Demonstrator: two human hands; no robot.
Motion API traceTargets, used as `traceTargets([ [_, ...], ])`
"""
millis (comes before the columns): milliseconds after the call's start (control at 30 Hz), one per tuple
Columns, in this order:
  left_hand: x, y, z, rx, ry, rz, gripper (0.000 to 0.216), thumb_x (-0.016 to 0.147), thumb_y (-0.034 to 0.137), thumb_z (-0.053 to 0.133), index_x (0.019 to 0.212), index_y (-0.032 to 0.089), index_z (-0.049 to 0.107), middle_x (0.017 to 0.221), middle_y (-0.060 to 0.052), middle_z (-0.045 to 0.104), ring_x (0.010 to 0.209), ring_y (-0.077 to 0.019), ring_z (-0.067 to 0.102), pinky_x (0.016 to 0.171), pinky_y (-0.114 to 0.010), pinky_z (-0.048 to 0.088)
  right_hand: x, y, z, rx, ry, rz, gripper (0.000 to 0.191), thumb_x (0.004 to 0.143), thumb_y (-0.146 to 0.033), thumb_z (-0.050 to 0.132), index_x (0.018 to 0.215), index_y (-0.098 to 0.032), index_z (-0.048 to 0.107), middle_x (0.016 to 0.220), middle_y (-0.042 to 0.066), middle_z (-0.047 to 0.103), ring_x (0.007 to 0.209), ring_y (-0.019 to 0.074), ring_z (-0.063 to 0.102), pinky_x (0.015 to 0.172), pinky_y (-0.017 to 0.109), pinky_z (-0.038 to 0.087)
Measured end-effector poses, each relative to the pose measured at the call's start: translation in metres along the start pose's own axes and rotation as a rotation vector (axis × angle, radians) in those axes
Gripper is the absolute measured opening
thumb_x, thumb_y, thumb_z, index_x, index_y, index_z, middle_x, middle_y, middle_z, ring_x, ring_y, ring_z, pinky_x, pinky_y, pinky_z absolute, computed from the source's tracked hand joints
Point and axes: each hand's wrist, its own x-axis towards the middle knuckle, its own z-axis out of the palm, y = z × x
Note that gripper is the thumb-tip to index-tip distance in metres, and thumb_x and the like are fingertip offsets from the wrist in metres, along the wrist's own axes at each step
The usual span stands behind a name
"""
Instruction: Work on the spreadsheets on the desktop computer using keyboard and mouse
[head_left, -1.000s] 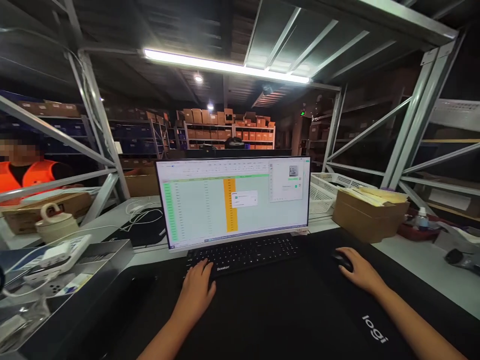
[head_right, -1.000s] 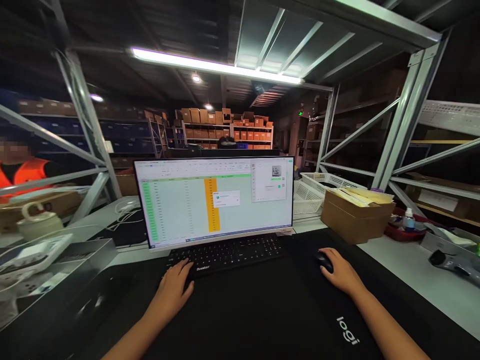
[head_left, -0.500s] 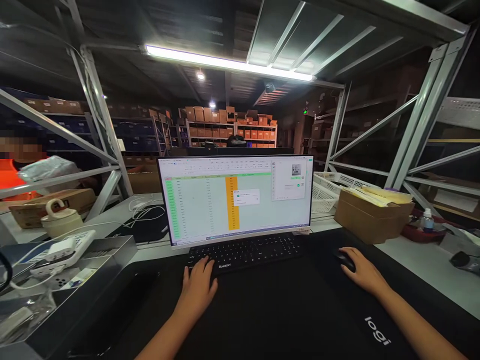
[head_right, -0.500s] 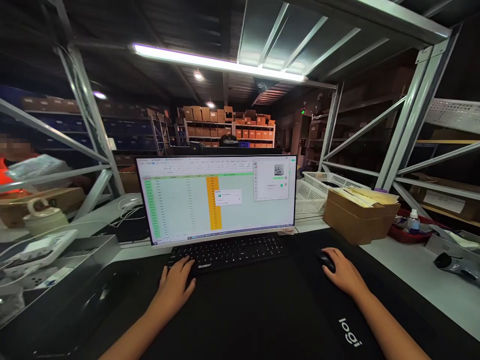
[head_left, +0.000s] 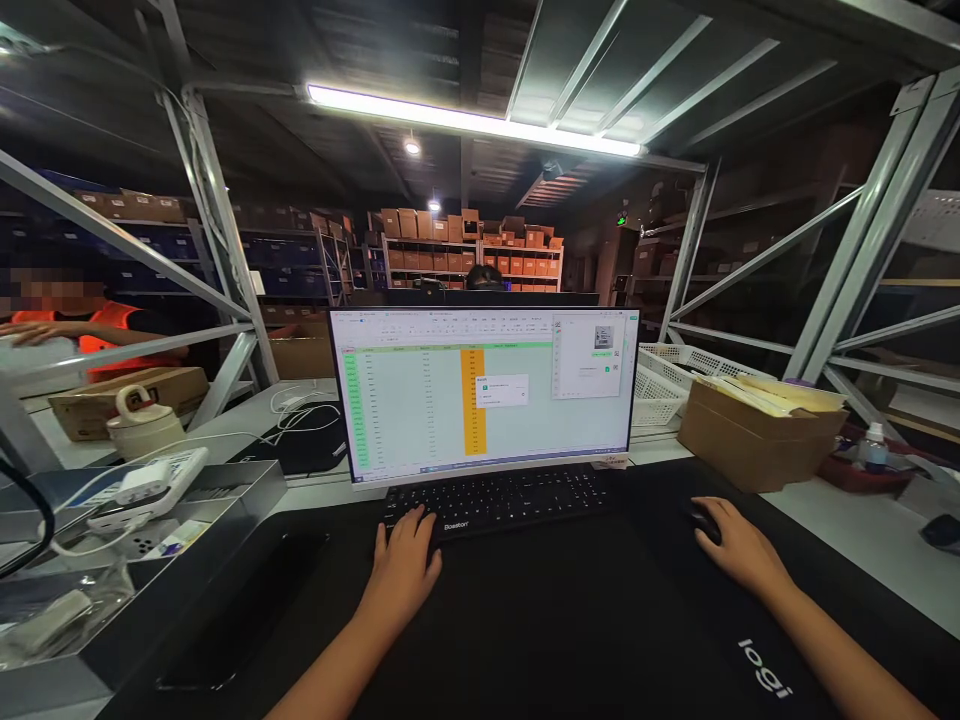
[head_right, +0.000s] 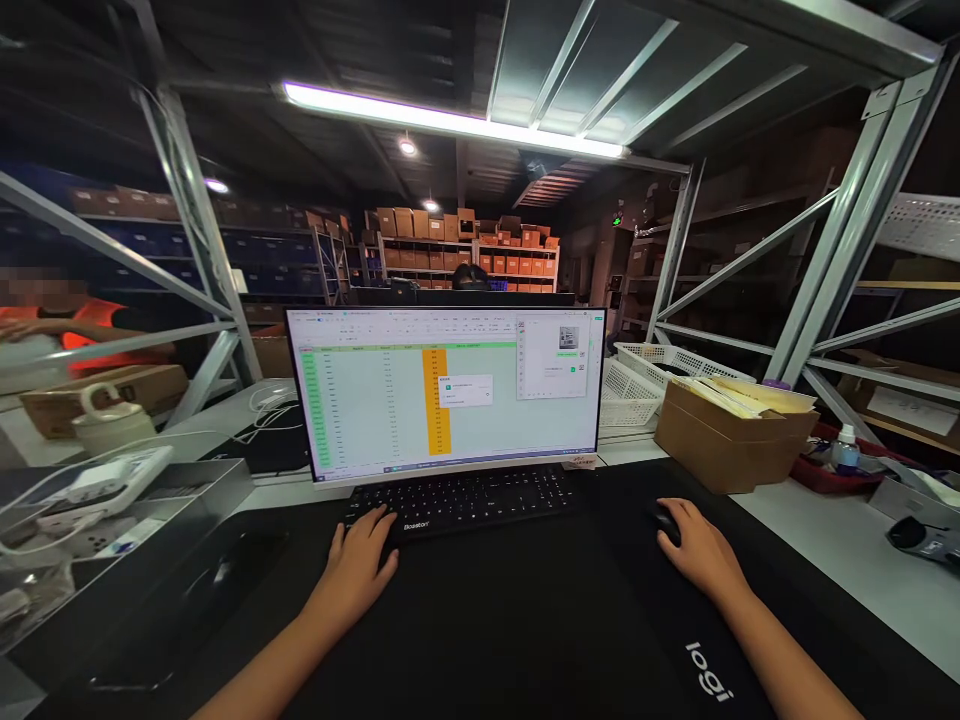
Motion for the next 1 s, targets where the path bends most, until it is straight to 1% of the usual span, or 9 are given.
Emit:
traceTargets([
  [233,0.000,0.001,-0.002,0.008,-0.026,0.004,0.051,0.089,0.023,0.039,0.137,0.014,0.052,0.147,-0.017,0.050,0.140,-0.0302,0.042,0.118,-0.065,0.024,0.000,-0.005,-0.004,-0.020,0.011,0.038,0.043,0.082,-0.043,0.046,0.120,-0.028,0.061,0.124,0.008,0.062,0.112,0.0261,0.063,0.099,0.043,0.051],
  [400,0.002,-0.001,0.003,0.048,-0.007,0.016,0.050,0.089,0.022,0.039,0.136,0.012,0.053,0.147,-0.018,0.050,0.139,-0.0312,0.044,0.117,-0.065,0.025,-0.001,0.001,0.000,-0.021,0.005,0.051,0.043,0.087,-0.048,0.046,0.123,-0.029,0.060,0.131,0.006,0.058,0.114,0.0257,0.062,0.096,0.043,0.053],
  [533,0.003,-0.003,0.008,0.078,0.011,0.027,0.050,0.090,0.022,0.038,0.137,0.012,0.052,0.147,-0.019,0.050,0.138,-0.0316,0.044,0.116,-0.065,0.027,0.001,0.005,0.004,-0.028,-0.008,0.057,0.044,0.090,-0.050,0.045,0.126,-0.030,0.060,0.136,0.007,0.056,0.117,0.0263,0.061,0.098,0.045,0.052],
  [733,0.005,-0.006,0.012,0.111,0.008,0.020,0.050,0.090,0.023,0.036,0.135,0.013,0.055,0.147,-0.018,0.050,0.137,-0.0310,0.045,0.116,-0.064,0.027,0.007,-0.001,0.002,-0.060,0.006,0.102,0.041,0.091,-0.045,0.047,0.126,-0.028,0.062,0.136,0.008,0.056,0.124,0.0260,0.057,0.104,0.043,0.048],
  [833,0.006,-0.008,0.016,0.105,0.016,0.025,0.050,0.091,0.024,0.033,0.134,0.013,0.056,0.147,-0.017,0.051,0.136,-0.0306,0.045,0.116,-0.064,0.027,0.009,-0.003,0.001,-0.084,0.005,0.131,0.043,0.092,-0.043,0.047,0.129,-0.026,0.061,0.138,0.009,0.054,0.125,0.0260,0.056,0.106,0.043,0.046],
  [1000,0.009,-0.011,0.020,0.122,0.003,0.011,0.053,0.091,0.027,0.030,0.136,0.014,0.055,0.148,-0.016,0.050,0.137,-0.0310,0.044,0.116,-0.064,0.026,0.009,-0.003,0.001,-0.096,0.002,0.147,0.043,0.092,-0.043,0.047,0.130,-0.028,0.061,0.139,0.008,0.054,0.124,0.0254,0.057,0.106,0.041,0.046],
])
